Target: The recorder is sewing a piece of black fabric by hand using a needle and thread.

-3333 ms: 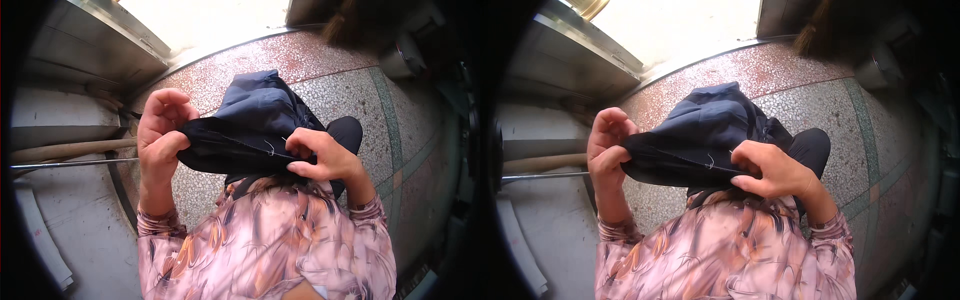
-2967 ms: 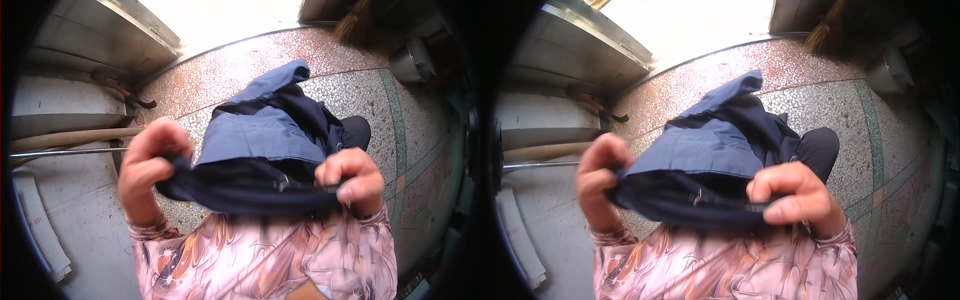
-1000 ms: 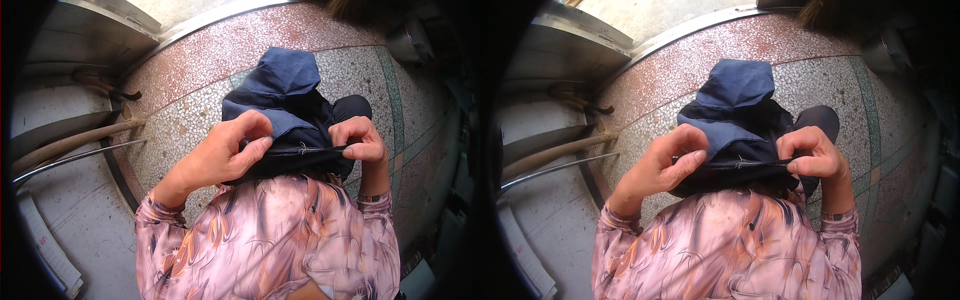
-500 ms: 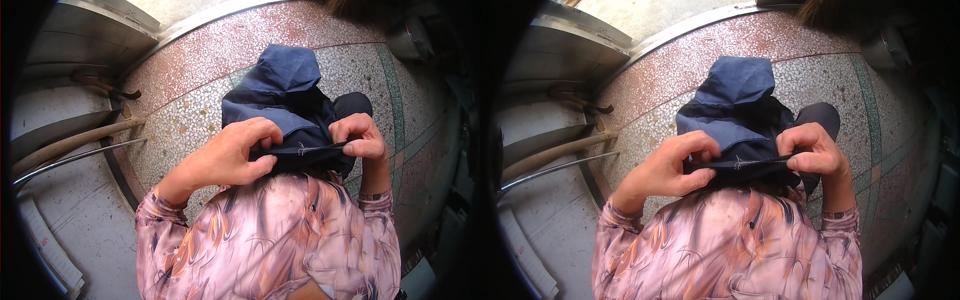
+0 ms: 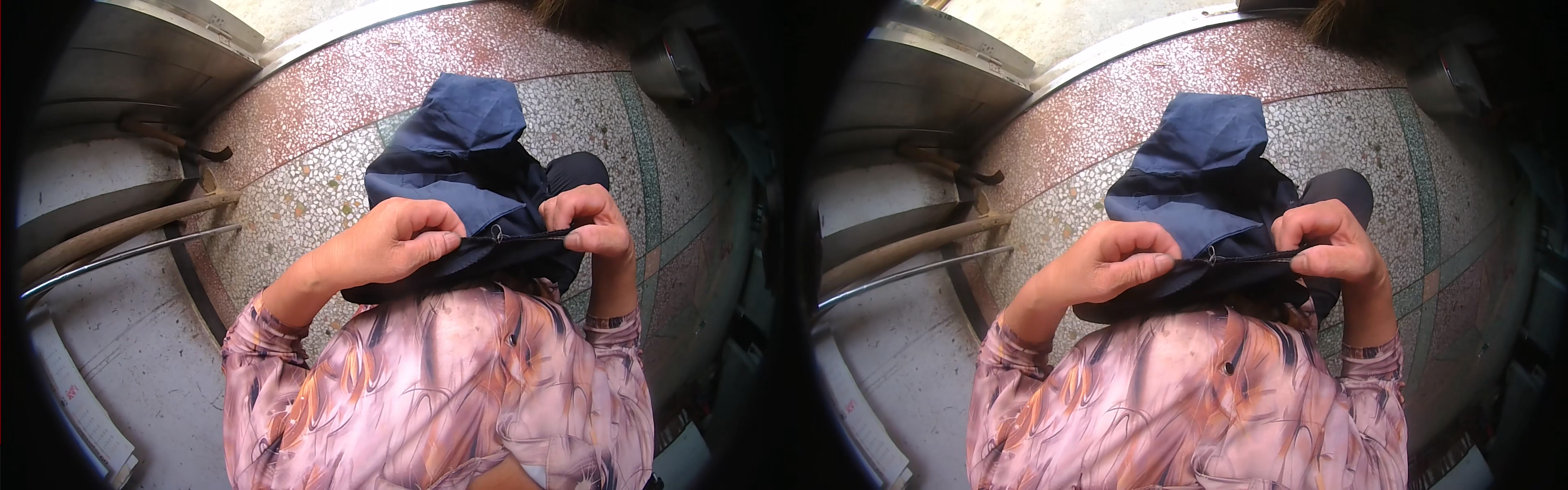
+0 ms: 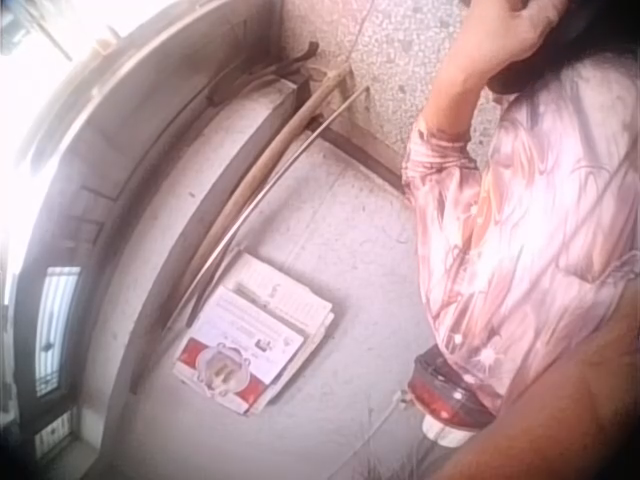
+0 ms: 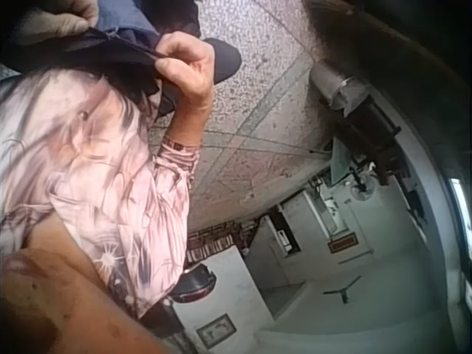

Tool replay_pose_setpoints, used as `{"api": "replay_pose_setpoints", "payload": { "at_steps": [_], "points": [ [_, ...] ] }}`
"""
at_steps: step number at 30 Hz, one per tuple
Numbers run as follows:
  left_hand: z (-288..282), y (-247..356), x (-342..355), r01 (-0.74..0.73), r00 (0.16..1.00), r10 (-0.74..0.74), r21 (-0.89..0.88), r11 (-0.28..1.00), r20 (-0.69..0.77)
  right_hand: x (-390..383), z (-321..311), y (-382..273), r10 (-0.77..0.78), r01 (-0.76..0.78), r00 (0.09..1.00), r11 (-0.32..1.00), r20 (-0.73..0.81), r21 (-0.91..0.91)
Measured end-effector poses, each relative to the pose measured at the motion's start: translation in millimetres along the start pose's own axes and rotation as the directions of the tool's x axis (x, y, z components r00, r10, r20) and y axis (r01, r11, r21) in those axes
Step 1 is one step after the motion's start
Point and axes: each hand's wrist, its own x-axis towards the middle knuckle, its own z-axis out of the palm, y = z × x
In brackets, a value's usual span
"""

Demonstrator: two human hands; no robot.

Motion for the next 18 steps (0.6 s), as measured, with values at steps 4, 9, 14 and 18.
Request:
{"api": "replay_pose_setpoints", "payload": {
  "at_steps": [4,9,14,18],
  "points": [
    [0,-5,1,-0.009,1.000,0.009,-0.086,0.996,0.004,-1,0,1,0.016,-0.016,1.000,1.000,-0.006,-0.001],
    [0,1,2,0.127,0.990,-0.106,-0.264,0.956,0.092,-3,-4,2,0.015,-0.017,0.998,0.999,-0.054,-0.034],
    [0,-3,1,0.098,0.993,-0.078,-0.237,0.966,0.092,0,2,-8,0.101,-0.105,0.993,0.992,-0.060,-0.068],
    [-1,-5,-2,0.057,0.996,-0.047,-0.132,0.990,0.079,3,8,-10,0.106,-0.114,0.993,0.978,-0.055,-0.173]
  ]
}}
